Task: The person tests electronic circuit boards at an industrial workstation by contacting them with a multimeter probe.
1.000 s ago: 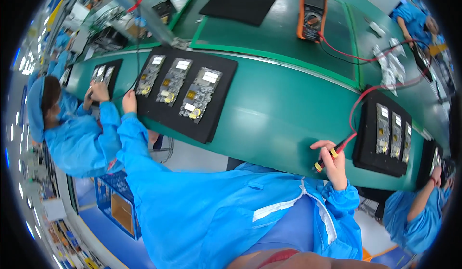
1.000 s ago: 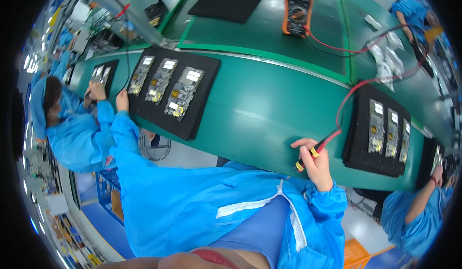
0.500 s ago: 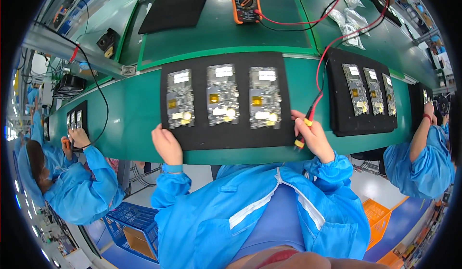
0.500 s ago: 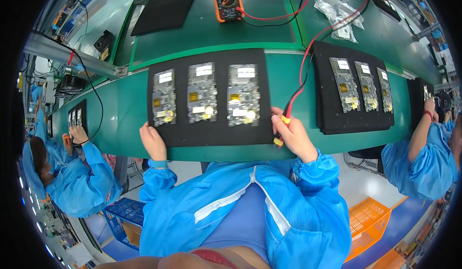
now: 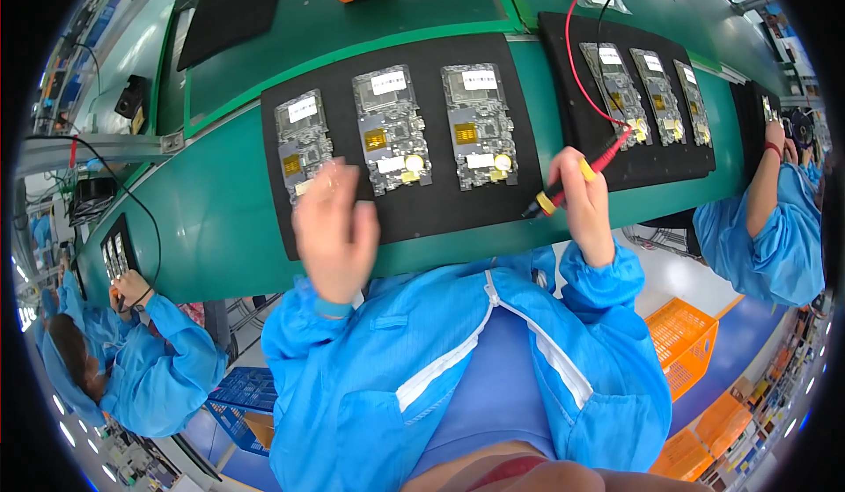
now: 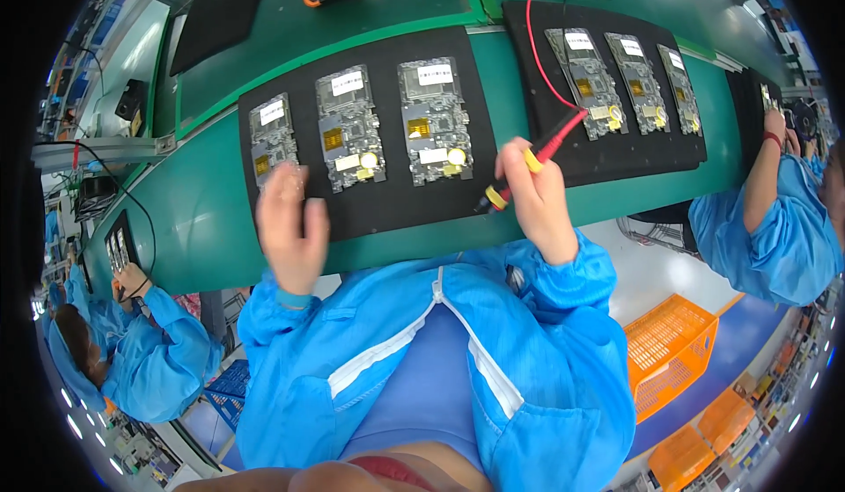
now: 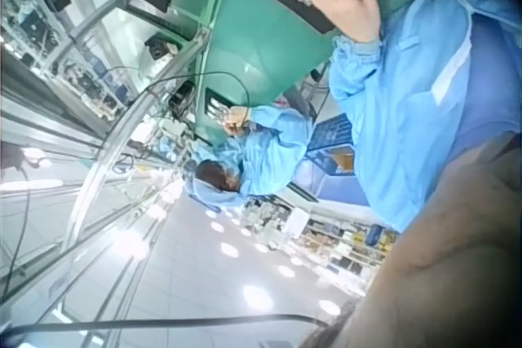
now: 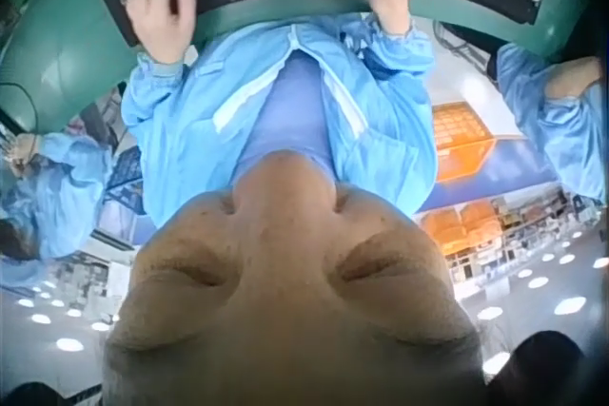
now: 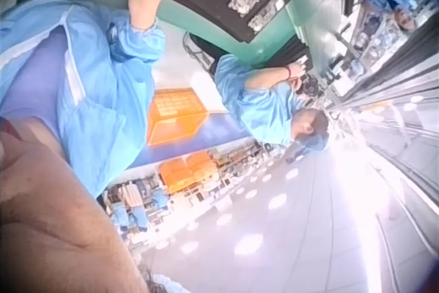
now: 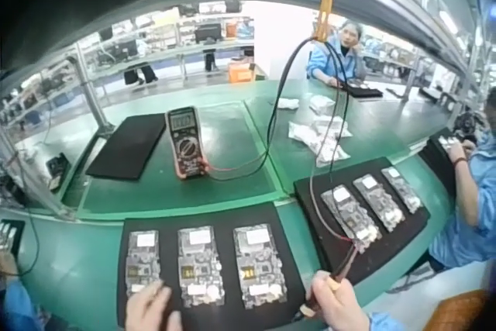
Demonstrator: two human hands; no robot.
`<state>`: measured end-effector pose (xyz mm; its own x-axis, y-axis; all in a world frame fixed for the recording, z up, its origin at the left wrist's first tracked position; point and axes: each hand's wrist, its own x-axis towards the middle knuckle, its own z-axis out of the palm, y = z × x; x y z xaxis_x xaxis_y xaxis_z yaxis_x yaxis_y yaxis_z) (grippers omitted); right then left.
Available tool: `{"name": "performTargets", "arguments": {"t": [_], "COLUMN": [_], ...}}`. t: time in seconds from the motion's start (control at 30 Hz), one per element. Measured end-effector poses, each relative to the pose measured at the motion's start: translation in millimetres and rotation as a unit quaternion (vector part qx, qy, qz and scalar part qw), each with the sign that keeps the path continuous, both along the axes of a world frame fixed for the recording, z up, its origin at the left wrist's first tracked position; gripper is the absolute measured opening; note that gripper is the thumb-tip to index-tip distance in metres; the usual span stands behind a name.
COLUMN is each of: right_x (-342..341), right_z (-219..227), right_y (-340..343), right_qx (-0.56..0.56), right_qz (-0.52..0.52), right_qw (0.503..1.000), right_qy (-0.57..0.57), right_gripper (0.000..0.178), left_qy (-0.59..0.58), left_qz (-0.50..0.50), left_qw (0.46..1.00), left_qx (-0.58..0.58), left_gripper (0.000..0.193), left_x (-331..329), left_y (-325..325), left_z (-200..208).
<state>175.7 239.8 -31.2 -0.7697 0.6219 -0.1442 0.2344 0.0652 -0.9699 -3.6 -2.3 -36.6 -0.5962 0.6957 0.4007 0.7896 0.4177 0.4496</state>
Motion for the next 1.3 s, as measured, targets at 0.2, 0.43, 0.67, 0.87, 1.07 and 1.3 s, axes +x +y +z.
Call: {"name": "performTargets", "arguments": {"t": [0.2, 0.43, 0.67, 0.87, 1.07, 1.3], "right_x": [-18, -13, -15, -16, -19, -19], "right_z": [-36, -47, -50, -48, -51, -55], "right_y": [0, -5, -6, -8, -9, -16], "right_qx": [-0.022, 0.005, 0.035, 0.030, 0.038, 0.073], "right_qz": [-0.075, -0.107, -0.116, -0.143, -0.172, -0.218], "right_qw": [0.988, 0.985, 0.983, 0.980, 0.978, 0.970], "right_qy": [0.131, 0.138, 0.137, 0.132, 0.108, 0.084], "right_gripper": [0.016, 0.018, 0.015, 0.015, 0.015, 0.016], "left_qy": [0.024, 0.031, 0.035, 0.037, 0.040, 0.045], "left_qz": [-0.243, -0.231, -0.231, -0.230, -0.231, -0.241], "left_qw": [0.966, 0.966, 0.966, 0.966, 0.965, 0.963], "left_qx": [-0.084, -0.115, -0.116, -0.116, -0.119, -0.114], "left_gripper": [0.057, 0.063, 0.063, 0.062, 0.061, 0.059], "left_x": [35, 38, 38, 39, 37, 37], "left_y": [64, 67, 67, 69, 72, 71], "left_z": [-26, -45, -48, -46, -47, -44]}}
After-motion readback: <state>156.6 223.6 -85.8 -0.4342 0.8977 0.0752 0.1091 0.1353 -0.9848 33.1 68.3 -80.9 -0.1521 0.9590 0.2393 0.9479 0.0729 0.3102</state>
